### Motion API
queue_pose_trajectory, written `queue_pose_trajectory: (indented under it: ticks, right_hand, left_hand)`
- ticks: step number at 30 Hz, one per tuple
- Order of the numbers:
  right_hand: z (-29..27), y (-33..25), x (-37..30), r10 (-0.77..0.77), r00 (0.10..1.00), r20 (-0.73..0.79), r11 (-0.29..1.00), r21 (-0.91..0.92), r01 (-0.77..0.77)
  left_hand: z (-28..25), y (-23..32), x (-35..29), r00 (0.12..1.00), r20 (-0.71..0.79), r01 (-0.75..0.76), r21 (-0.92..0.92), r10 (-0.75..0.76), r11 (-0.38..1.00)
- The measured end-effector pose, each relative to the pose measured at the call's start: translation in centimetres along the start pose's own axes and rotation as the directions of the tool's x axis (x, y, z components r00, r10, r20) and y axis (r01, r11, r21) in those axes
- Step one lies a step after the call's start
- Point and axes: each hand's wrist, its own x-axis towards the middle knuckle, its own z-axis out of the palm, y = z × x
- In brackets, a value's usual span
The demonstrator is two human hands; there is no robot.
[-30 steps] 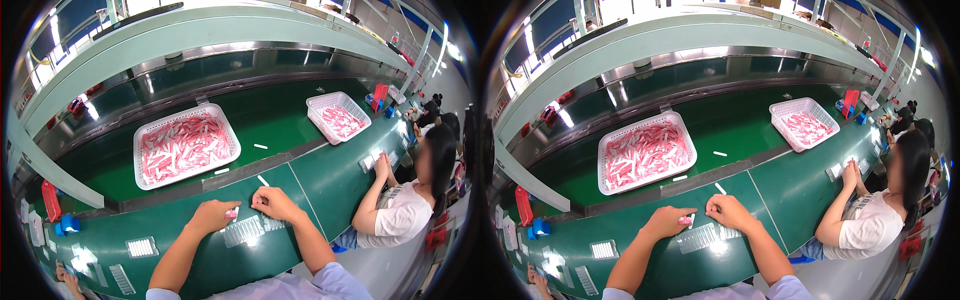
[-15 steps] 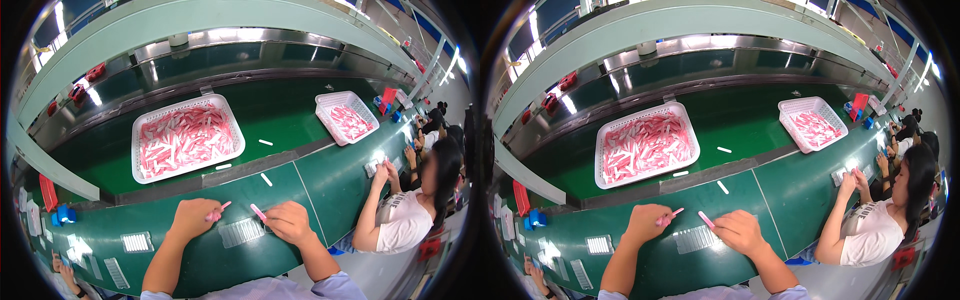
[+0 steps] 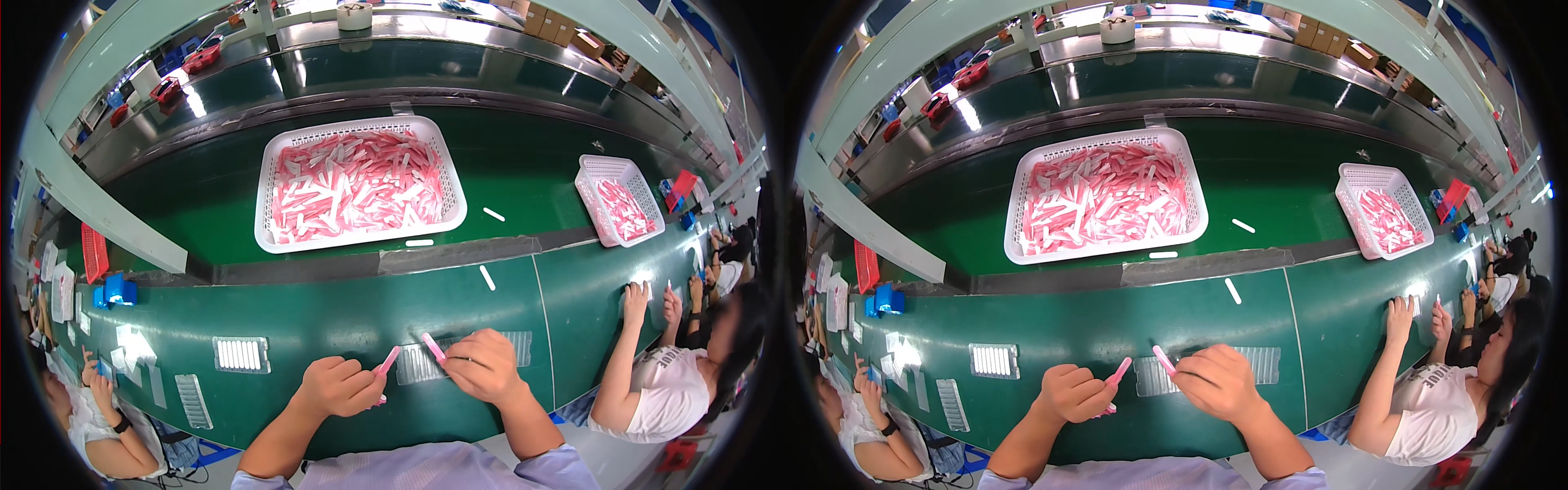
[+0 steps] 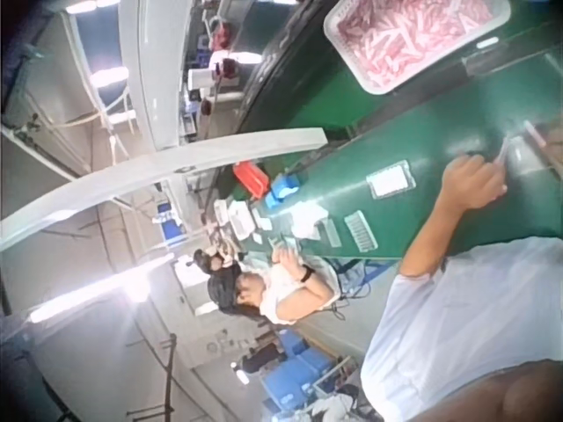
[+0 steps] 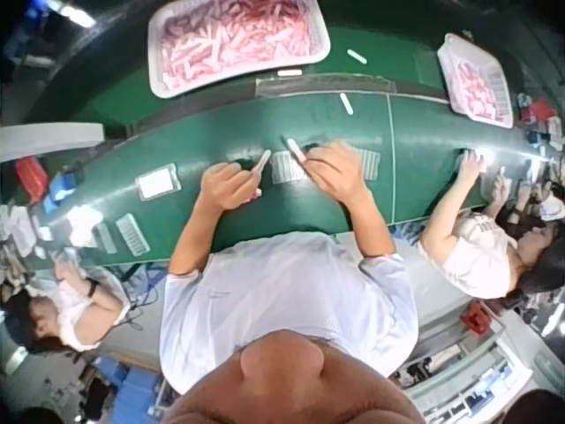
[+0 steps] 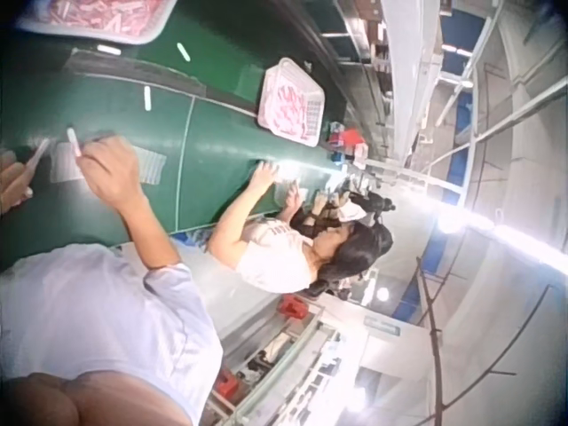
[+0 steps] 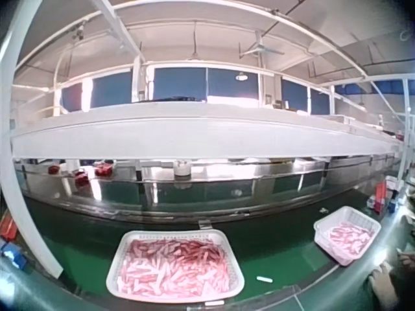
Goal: The person takes small nail files from a plastic basket and inserts them one by one into slots on clear plastic trays by hand.
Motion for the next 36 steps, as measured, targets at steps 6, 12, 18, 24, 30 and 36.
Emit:
queue_pose_trajectory:
  ticks: [6,12,18,24,30,36]
  right_hand:
    - [0.0,-0.7,-0.1,0.21,0.962,0.173,0.959,0.154,-0.238]
    - [-0.5,-0.5,0.7,0.183,0.952,0.244,0.922,0.293,-0.252]
    - [-1.0,-0.9,1.7,0.099,0.989,0.107,0.964,0.236,-0.122]
    - [-0.2,0.4,1.4,0.376,0.854,0.361,0.78,0.375,-0.502]
    - [1.5,1.2,1.1,0.478,0.663,0.577,0.674,0.243,-0.698]
    - [3.5,1.3,-0.3,0.347,0.799,0.492,0.915,0.01,-0.403]
  left_hand:
    - [0.2,0.2,-0.2,0.996,0.022,0.088,-0.139,-0.086,0.986]
    - [-1.0,0.9,-0.4,0.995,-0.098,0.014,-0.036,-0.017,0.999]
    - [-1.3,0.7,-0.3,0.986,-0.162,-0.023,0.018,0.026,1.0]
    - [-0.4,1.3,-0.2,0.918,0.078,0.394,-0.274,-0.388,0.877]
    - [-0.1,-0.1,3.1,0.387,0.729,0.912,-0.212,-0.564,0.352]
    - [2.3,-1.9,5.3,0.345,0.822,0.844,-0.061,-0.452,0.532]
